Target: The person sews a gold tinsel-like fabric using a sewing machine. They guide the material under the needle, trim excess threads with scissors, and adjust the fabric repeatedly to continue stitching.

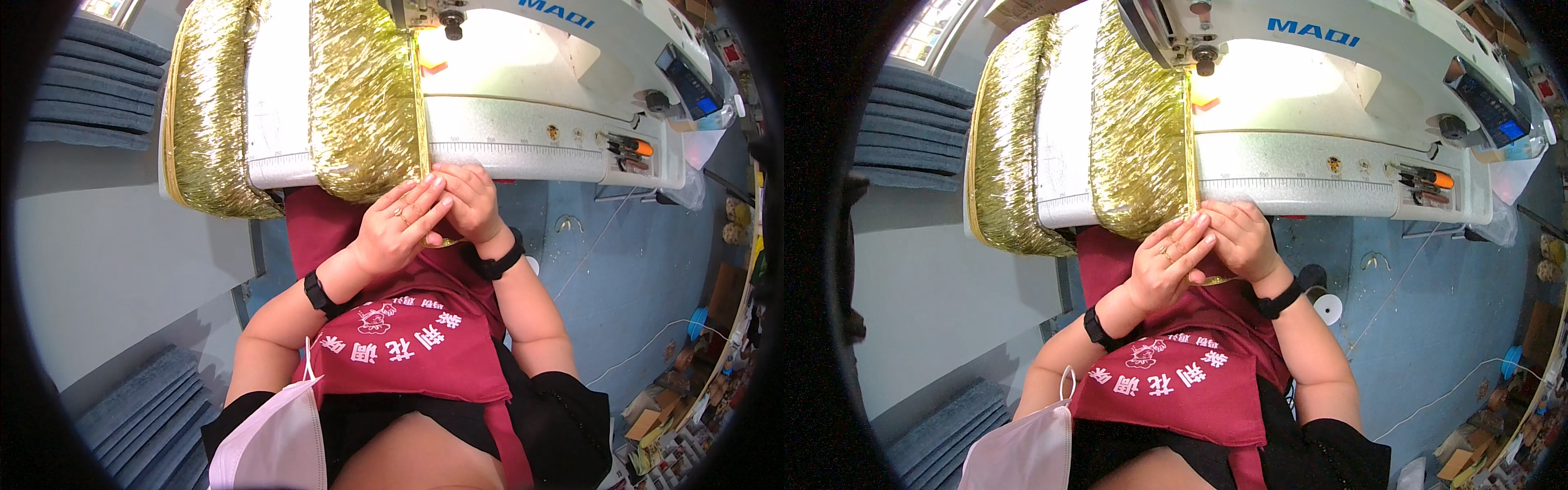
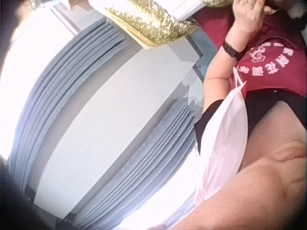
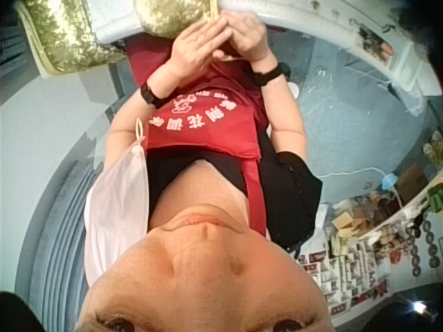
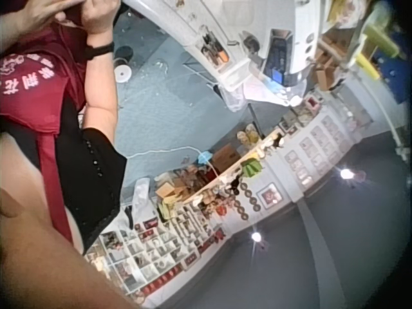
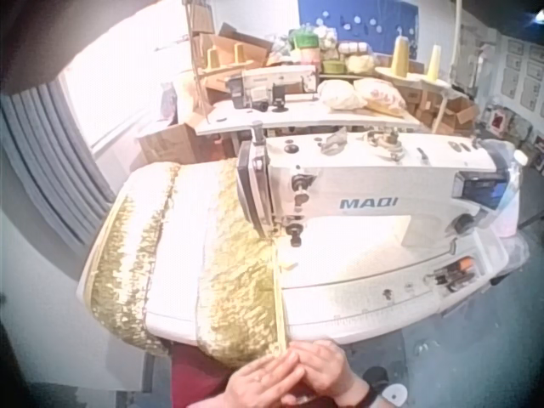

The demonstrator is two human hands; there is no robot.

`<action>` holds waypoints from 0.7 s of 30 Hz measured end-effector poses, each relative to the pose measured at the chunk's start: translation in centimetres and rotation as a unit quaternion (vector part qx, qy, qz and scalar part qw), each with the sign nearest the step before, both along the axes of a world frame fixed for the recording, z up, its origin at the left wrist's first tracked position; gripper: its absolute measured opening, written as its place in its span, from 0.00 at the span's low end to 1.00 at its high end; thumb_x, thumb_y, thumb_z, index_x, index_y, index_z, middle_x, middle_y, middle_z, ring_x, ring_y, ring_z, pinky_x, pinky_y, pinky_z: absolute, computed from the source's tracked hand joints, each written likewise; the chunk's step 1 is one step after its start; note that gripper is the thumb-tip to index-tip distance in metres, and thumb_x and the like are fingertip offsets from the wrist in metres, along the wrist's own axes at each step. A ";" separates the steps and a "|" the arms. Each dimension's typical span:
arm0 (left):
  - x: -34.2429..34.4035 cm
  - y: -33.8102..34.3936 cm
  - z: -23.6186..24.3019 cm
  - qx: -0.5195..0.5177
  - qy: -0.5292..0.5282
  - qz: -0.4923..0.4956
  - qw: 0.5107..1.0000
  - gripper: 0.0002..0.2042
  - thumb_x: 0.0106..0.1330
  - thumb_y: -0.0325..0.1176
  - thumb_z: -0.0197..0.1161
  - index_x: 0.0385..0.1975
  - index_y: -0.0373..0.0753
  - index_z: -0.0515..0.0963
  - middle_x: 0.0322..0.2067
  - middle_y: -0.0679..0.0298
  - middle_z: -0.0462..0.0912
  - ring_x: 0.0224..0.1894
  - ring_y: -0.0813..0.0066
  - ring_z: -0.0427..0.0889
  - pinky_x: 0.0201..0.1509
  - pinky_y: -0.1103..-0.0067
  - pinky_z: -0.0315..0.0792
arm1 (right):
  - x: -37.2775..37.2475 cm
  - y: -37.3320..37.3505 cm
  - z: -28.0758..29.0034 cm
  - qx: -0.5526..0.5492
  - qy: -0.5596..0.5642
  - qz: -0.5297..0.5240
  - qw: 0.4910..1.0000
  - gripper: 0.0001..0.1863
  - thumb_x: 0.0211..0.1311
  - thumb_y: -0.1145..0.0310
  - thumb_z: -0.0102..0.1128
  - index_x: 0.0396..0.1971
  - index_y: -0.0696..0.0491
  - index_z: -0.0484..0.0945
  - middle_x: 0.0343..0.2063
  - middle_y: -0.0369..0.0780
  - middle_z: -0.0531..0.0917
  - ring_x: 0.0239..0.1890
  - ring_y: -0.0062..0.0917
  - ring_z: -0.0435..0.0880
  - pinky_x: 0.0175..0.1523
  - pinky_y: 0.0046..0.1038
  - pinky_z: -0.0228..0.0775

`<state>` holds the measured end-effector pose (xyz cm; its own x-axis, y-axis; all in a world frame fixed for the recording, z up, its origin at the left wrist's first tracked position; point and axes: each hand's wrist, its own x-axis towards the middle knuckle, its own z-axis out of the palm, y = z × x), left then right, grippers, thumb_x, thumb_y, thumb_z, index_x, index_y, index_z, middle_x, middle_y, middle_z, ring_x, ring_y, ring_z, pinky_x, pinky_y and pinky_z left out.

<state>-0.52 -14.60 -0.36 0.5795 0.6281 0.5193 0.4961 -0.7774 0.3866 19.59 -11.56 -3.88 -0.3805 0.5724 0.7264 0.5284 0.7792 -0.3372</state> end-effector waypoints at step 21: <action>0.0 3.4 -1.4 0.021 -0.057 0.044 0.997 0.22 0.75 0.50 0.57 0.64 0.51 0.78 0.69 0.49 0.70 0.68 0.49 0.74 0.70 0.60 0.69 | -1.0 2.2 0.4 0.018 -0.065 -0.078 0.995 0.10 0.65 0.64 0.61 0.42 0.49 0.84 0.51 0.34 0.87 0.58 0.25 0.84 0.57 0.33 0.70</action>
